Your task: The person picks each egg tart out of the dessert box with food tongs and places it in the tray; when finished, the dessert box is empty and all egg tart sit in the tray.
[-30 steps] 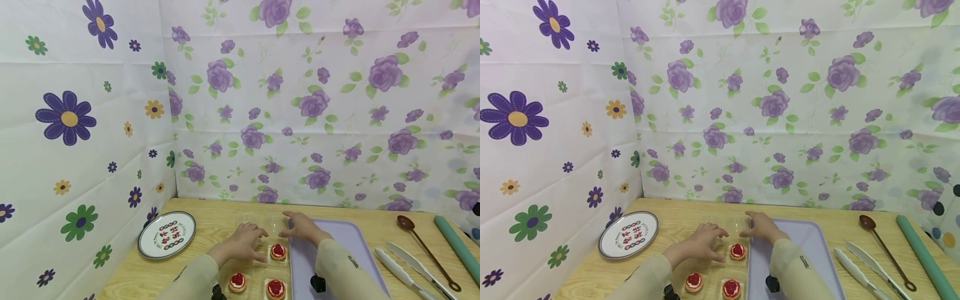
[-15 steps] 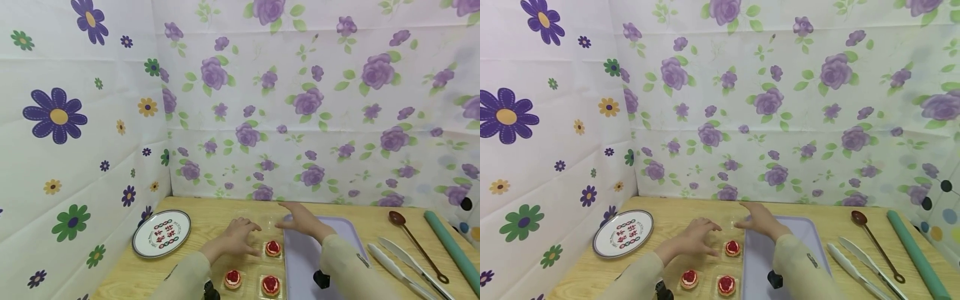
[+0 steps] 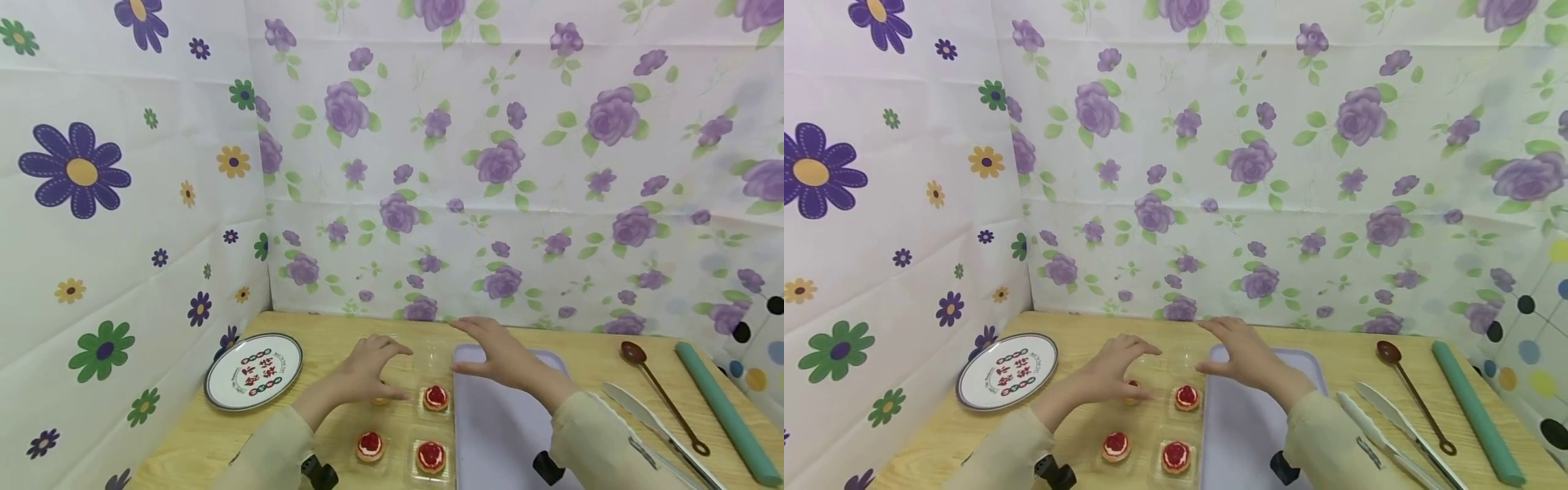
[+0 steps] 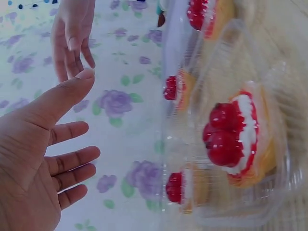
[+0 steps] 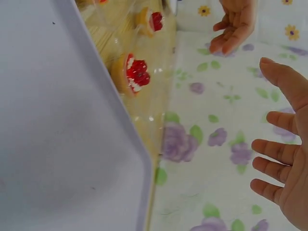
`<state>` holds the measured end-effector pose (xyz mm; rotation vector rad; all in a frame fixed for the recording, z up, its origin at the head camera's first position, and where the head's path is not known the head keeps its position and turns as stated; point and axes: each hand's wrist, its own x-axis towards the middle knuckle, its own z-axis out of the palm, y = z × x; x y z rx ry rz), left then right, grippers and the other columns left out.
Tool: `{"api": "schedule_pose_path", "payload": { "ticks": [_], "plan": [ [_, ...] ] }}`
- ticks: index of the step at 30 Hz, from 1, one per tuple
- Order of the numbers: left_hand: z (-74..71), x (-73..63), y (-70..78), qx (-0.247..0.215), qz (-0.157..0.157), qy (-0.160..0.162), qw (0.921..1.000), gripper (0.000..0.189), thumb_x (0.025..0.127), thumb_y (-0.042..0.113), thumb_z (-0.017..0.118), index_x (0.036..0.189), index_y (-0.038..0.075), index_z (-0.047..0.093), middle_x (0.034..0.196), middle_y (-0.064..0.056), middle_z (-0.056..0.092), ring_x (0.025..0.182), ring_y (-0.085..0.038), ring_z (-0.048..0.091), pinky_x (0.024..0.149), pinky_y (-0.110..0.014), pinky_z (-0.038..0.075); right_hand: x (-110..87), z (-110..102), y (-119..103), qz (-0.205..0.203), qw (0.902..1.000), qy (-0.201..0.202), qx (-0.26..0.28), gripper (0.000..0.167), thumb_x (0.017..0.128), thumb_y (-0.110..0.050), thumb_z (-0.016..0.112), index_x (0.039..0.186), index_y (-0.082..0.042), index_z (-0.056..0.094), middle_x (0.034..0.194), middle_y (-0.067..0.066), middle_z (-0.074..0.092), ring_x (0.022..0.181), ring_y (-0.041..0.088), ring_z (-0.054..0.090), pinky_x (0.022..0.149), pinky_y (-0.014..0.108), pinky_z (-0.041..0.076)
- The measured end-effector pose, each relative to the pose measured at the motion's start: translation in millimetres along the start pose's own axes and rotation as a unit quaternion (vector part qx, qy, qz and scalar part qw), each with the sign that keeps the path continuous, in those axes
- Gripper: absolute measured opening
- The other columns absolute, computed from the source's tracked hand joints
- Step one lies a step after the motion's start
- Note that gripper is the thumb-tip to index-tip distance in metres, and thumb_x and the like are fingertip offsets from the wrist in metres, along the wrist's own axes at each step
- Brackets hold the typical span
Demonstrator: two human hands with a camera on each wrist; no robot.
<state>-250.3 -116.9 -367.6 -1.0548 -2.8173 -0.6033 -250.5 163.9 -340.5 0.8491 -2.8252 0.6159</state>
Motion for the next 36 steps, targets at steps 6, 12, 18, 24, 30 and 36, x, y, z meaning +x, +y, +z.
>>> {"api": "schedule_pose_path", "payload": {
  "ticks": [6,12,18,24,30,36],
  "plan": [
    [-13.9,-17.7,3.5,0.002,0.005,0.013,0.9999,0.066,0.077,0.043,0.078,0.134,0.020,0.053,0.133,-0.005,0.054,0.127,-0.028,0.045,0.108,-0.055,0.032,-20.6,-12,-11,-0.037,0.9986,0.032,-0.020,0.073,0.084,-0.044,0.070,0.144,-0.014,0.043,0.146,0.015,0.044,0.134,0.039,0.040,0.105,0.060,0.037],
    [-20.2,-35.9,15.7,-0.005,0.030,0.027,0.9992,0.067,0.075,0.039,0.080,0.132,0.018,0.054,0.127,-0.002,0.056,0.123,-0.024,0.047,0.104,-0.051,0.036,-50.4,-22,-17,-0.060,0.9952,0.065,-0.042,0.072,0.083,-0.041,0.073,0.143,-0.014,0.045,0.144,0.012,0.046,0.132,0.035,0.044,0.103,0.057,0.042],
    [-17.8,-48.6,27.0,0.006,0.052,0.052,0.9973,0.066,0.073,0.038,0.082,0.131,0.019,0.055,0.125,0.000,0.055,0.121,-0.020,0.047,0.101,-0.047,0.040,-81.1,-31,-17,-0.073,0.9901,0.101,-0.065,0.069,0.082,-0.036,0.075,0.142,-0.019,0.046,0.141,0.010,0.049,0.127,0.034,0.049,0.096,0.056,0.046],
    [-11.7,-56.2,31.5,0.022,0.099,0.086,0.9910,0.063,0.072,0.037,0.082,0.127,0.019,0.057,0.122,0.002,0.056,0.115,-0.017,0.050,0.096,-0.040,0.045,-114.7,-43,-10,-0.048,0.9852,0.122,-0.110,0.068,0.081,-0.041,0.074,0.141,-0.024,0.047,0.139,0.004,0.051,0.122,0.028,0.053,0.087,0.048,0.052],
    [-0.8,-63.0,30.0,0.040,0.150,0.104,0.9824,0.067,0.068,0.040,0.084,0.125,0.017,0.058,0.118,0.002,0.058,0.111,-0.016,0.052,0.095,-0.039,0.045,-145.0,-43,10,-0.061,0.9755,0.168,-0.129,0.076,0.071,-0.029,0.084,0.139,-0.021,0.051,0.133,0.000,0.055,0.117,0.014,0.051,0.096,0.003,0.034],
    [16.7,-70.2,28.1,0.043,0.160,0.087,0.9823,0.071,0.065,0.045,0.083,0.125,0.018,0.057,0.117,0.001,0.058,0.109,-0.016,0.053,0.095,-0.039,0.046,-171.9,-33,35,0.010,0.9831,0.141,-0.117,0.071,0.074,-0.030,0.081,0.138,-0.021,0.051,0.131,0.002,0.056,0.113,0.021,0.052,0.081,0.034,0.055]
  ]
}}
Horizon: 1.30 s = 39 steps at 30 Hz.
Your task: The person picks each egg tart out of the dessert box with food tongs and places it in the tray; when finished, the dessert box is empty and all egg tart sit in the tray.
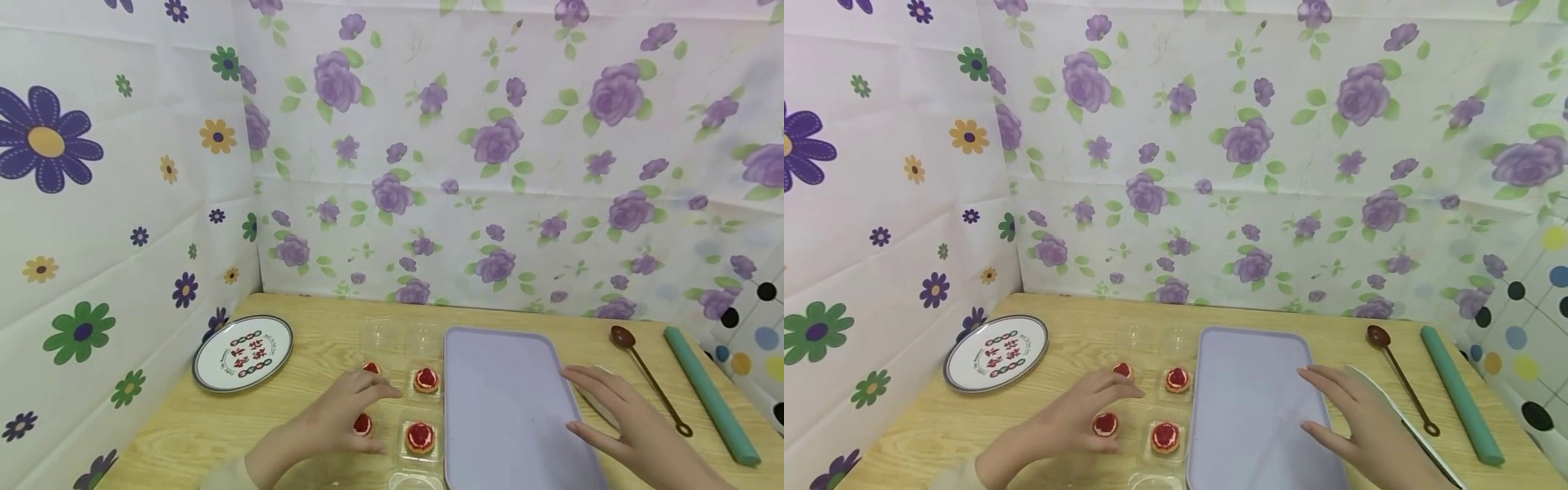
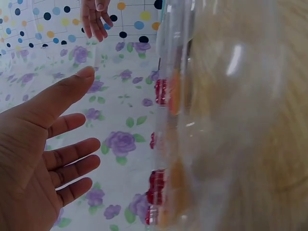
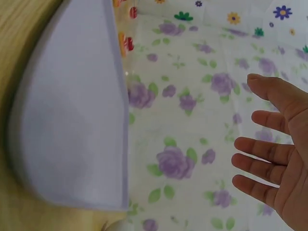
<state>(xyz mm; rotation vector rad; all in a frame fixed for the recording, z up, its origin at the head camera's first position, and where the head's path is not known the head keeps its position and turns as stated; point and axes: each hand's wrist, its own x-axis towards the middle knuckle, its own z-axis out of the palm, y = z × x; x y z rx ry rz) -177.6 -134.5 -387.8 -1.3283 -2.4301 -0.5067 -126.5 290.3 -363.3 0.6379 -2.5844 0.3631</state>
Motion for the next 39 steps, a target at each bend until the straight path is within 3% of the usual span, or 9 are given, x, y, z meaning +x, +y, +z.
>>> {"api": "schedule_pose_path", "payload": {
  "ticks": [2,4,9,11,15,18,23,32,39],
  "plan": [
    [4.9,-2.2,0.4,0.002,-0.008,-0.014,0.9999,0.071,0.066,0.046,0.082,0.126,0.018,0.057,0.116,0.002,0.058,0.109,-0.015,0.053,0.095,-0.038,0.045,-7.5,3,8,0.025,0.9996,-0.008,0.008,0.070,0.075,-0.029,0.080,0.138,-0.021,0.050,0.132,0.007,0.056,0.113,0.027,0.051,0.078,0.051,0.052],
    [9.3,-3.3,0.9,0.005,-0.020,-0.033,0.9992,0.070,0.067,0.046,0.082,0.126,0.019,0.056,0.116,0.003,0.057,0.110,-0.015,0.053,0.096,-0.037,0.045,-14.7,6,16,0.047,0.9988,-0.009,0.015,0.070,0.077,-0.029,0.079,0.139,-0.023,0.049,0.134,0.009,0.054,0.116,0.024,0.048,0.077,0.055,0.050],
    [17.2,-4.5,0.7,-0.005,-0.057,-0.087,0.9946,0.072,0.069,0.046,0.081,0.131,0.020,0.054,0.118,0.005,0.055,0.115,-0.015,0.051,0.102,-0.039,0.042,-28.0,13,35,0.061,0.9979,0.019,0.014,0.073,0.076,-0.026,0.081,0.141,-0.029,0.047,0.142,-0.015,0.045,0.118,-0.015,0.033,0.080,0.034,0.053],
    [19.7,-5.2,0.0,-0.011,-0.064,-0.099,0.9930,0.073,0.069,0.047,0.080,0.132,0.020,0.053,0.119,0.005,0.055,0.116,-0.014,0.050,0.102,-0.038,0.042,-31.0,15,41,0.063,0.9978,0.023,0.007,0.076,0.075,-0.026,0.081,0.142,-0.029,0.046,0.140,-0.016,0.048,0.116,-0.016,0.033,0.079,0.030,0.053],
    [24.6,-5.9,-0.7,-0.008,-0.059,-0.104,0.9928,0.076,0.069,0.050,0.079,0.132,0.019,0.053,0.120,0.007,0.055,0.116,-0.013,0.048,0.100,-0.035,0.043,-36.8,17,53,0.085,0.9963,0.008,0.003,0.070,0.076,-0.026,0.081,0.139,-0.017,0.050,0.124,0.013,0.060,0.113,0.020,0.053,0.078,0.047,0.052],
    [27.7,-5.1,-0.7,0.000,-0.062,-0.103,0.9928,0.076,0.069,0.053,0.078,0.132,0.018,0.053,0.120,0.007,0.055,0.116,-0.012,0.048,0.100,-0.036,0.042,-41.2,19,65,0.114,0.9935,0.000,0.004,0.063,0.078,-0.026,0.079,0.132,-0.007,0.053,0.121,0.021,0.060,0.103,0.043,0.055,0.074,0.060,0.046],
    [33.8,-5.3,-1.8,-0.006,-0.100,-0.105,0.9894,0.076,0.072,0.054,0.076,0.134,0.018,0.051,0.125,0.006,0.055,0.121,-0.014,0.047,0.105,-0.043,0.040,-48.9,26,84,0.156,0.9878,-0.005,-0.003,0.063,0.081,-0.032,0.076,0.130,-0.001,0.053,0.119,0.031,0.058,0.105,0.050,0.051,0.078,0.061,0.042],
    [49.3,-5.5,-1.5,-0.007,-0.106,-0.081,0.9910,0.076,0.072,0.057,0.073,0.133,0.015,0.054,0.124,0.005,0.056,0.119,-0.015,0.048,0.108,-0.044,0.038,-72.0,37,119,0.196,0.9788,-0.019,-0.057,0.077,0.073,-0.041,0.081,0.125,0.008,0.054,0.111,0.038,0.057,0.095,0.053,0.053,0.071,0.061,0.046],
    [55.9,-7.3,-1.9,0.021,-0.101,-0.080,0.9914,0.077,0.074,0.061,0.070,0.133,0.014,0.054,0.123,0.005,0.057,0.118,-0.015,0.049,0.105,-0.039,0.038,-74.5,37,133,0.244,0.9591,-0.116,-0.084,0.089,0.080,-0.061,0.066,0.124,0.014,0.051,0.108,0.044,0.054,0.088,0.056,0.055,0.065,0.056,0.049]
  ]
}}
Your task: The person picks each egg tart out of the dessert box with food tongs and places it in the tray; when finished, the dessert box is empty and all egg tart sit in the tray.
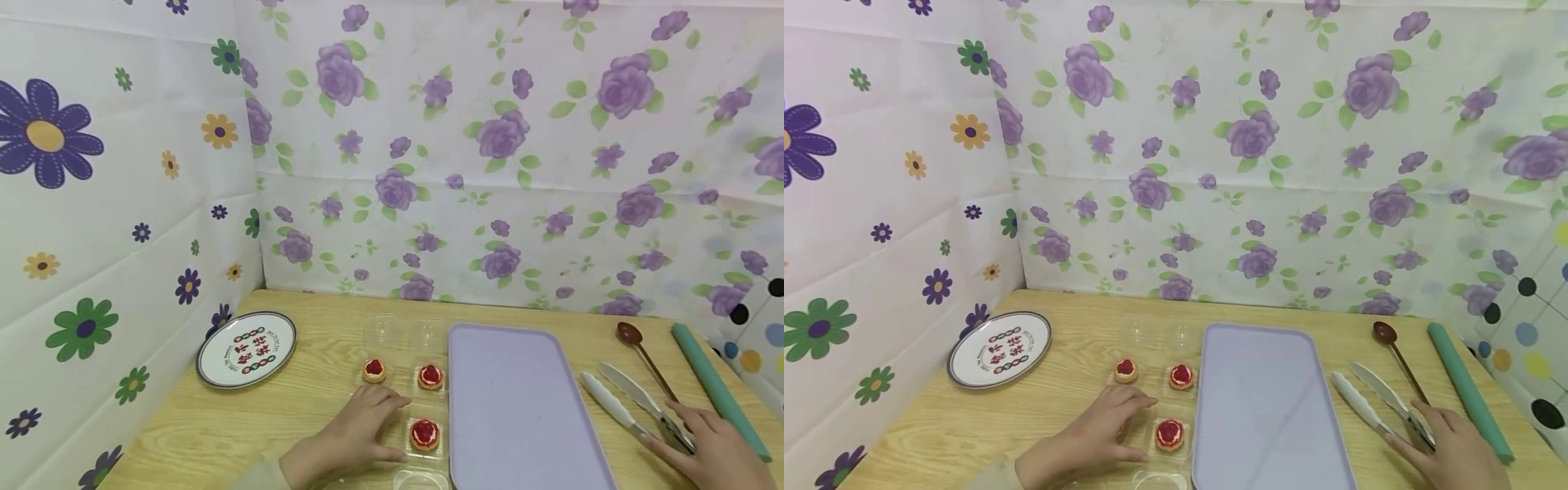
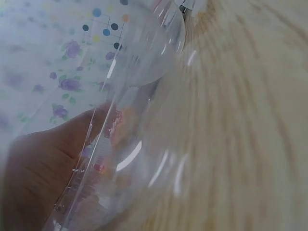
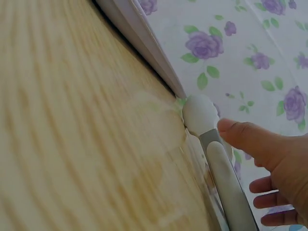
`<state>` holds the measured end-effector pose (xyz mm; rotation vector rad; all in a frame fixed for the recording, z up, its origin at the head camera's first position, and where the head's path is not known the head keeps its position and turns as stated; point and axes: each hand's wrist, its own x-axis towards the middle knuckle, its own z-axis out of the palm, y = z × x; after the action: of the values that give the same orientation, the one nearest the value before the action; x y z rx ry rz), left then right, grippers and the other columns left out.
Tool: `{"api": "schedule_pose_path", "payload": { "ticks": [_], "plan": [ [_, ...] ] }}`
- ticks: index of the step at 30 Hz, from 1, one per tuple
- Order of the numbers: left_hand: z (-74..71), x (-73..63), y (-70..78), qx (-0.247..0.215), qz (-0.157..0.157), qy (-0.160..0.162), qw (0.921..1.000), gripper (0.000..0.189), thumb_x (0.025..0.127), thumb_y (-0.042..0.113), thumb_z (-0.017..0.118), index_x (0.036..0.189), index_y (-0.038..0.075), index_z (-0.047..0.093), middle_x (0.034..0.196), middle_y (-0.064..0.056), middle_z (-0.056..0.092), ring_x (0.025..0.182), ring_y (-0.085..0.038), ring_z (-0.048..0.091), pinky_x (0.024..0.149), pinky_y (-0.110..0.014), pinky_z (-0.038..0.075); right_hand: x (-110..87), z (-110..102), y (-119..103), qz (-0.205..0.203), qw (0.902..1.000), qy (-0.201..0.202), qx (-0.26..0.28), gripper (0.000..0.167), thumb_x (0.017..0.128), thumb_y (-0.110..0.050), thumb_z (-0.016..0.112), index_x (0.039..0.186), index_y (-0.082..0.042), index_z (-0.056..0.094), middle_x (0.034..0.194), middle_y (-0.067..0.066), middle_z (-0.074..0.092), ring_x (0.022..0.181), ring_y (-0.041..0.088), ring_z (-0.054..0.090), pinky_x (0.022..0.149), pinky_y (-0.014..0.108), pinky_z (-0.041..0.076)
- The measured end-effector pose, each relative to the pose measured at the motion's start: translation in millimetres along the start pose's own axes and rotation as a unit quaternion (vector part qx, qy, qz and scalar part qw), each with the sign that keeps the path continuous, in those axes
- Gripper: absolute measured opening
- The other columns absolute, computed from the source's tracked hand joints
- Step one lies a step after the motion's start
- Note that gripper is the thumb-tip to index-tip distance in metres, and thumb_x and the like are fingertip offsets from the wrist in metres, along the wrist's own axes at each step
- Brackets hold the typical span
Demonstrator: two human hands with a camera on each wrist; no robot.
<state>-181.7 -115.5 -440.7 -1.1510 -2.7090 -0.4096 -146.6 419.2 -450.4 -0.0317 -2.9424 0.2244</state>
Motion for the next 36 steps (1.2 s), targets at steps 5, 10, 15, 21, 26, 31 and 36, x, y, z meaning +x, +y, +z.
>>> {"api": "schedule_pose_path", "payload": {
  "ticks": [5,10,15,21,26,31,36],
  "plan": [
    [3.7,-1.2,-0.4,0.010,0.005,0.019,0.9998,0.074,0.075,0.061,0.069,0.131,0.014,0.055,0.120,0.005,0.058,0.116,-0.015,0.050,0.104,-0.038,0.039,2.7,2,5,0.027,0.9971,-0.069,-0.018,0.098,0.077,-0.069,0.062,0.120,0.018,0.052,0.100,0.041,0.057,0.084,0.051,0.057,0.064,0.053,0.050],
    [6.5,-4.3,0.7,0.004,-0.004,0.014,0.9999,0.074,0.076,0.061,0.069,0.132,0.015,0.054,0.120,0.006,0.057,0.116,-0.014,0.049,0.105,-0.038,0.038,4.2,4,9,0.039,0.9876,-0.151,-0.019,0.100,0.080,-0.069,0.059,0.124,0.021,0.046,0.100,0.041,0.057,0.084,0.049,0.060,0.067,0.053,0.052],
    [6.2,-5.2,2.5,-0.005,-0.013,0.002,0.9999,0.076,0.077,0.063,0.067,0.134,0.015,0.052,0.121,0.006,0.057,0.118,-0.014,0.048,0.107,-0.040,0.036,4.4,3,12,0.049,0.9829,-0.176,-0.021,0.103,0.081,-0.070,0.056,0.125,0.022,0.043,0.104,0.044,0.053,0.088,0.052,0.058,0.069,0.053,0.051],
    [3.8,-3.3,2.5,-0.015,-0.028,-0.017,0.9993,0.075,0.079,0.064,0.064,0.135,0.016,0.051,0.121,0.007,0.056,0.119,-0.014,0.047,0.108,-0.040,0.035,6.5,1,14,0.049,0.9804,-0.189,-0.023,0.103,0.082,-0.071,0.054,0.119,0.026,0.046,0.105,0.045,0.053,0.091,0.054,0.057,0.072,0.054,0.050],
    [2.4,-4.6,1.0,-0.016,-0.034,-0.025,0.9990,0.074,0.079,0.065,0.064,0.134,0.018,0.052,0.123,0.006,0.055,0.119,-0.014,0.046,0.109,-0.040,0.035,6.0,3,12,0.055,0.9791,-0.195,-0.018,0.103,0.081,-0.071,0.054,0.115,0.026,0.048,0.102,0.043,0.056,0.087,0.052,0.059,0.070,0.053,0.051],
    [3.7,-4.2,-1.2,-0.015,-0.034,-0.022,0.9991,0.074,0.078,0.064,0.064,0.135,0.018,0.051,0.123,0.006,0.055,0.120,-0.014,0.047,0.110,-0.039,0.035,6.8,3,12,0.051,0.9801,-0.191,-0.022,0.101,0.080,-0.070,0.058,0.113,0.026,0.050,0.096,0.041,0.057,0.082,0.049,0.060,0.068,0.052,0.052],
    [4.0,-2.5,-1.9,-0.010,-0.032,-0.020,0.9993,0.074,0.078,0.064,0.064,0.134,0.018,0.052,0.123,0.006,0.056,0.120,-0.014,0.047,0.109,-0.038,0.035,9.9,2,15,0.041,0.9785,-0.200,-0.024,0.097,0.079,-0.063,0.065,0.115,0.025,0.050,0.095,0.039,0.058,0.082,0.047,0.061,0.069,0.052,0.052]
  ]
}}
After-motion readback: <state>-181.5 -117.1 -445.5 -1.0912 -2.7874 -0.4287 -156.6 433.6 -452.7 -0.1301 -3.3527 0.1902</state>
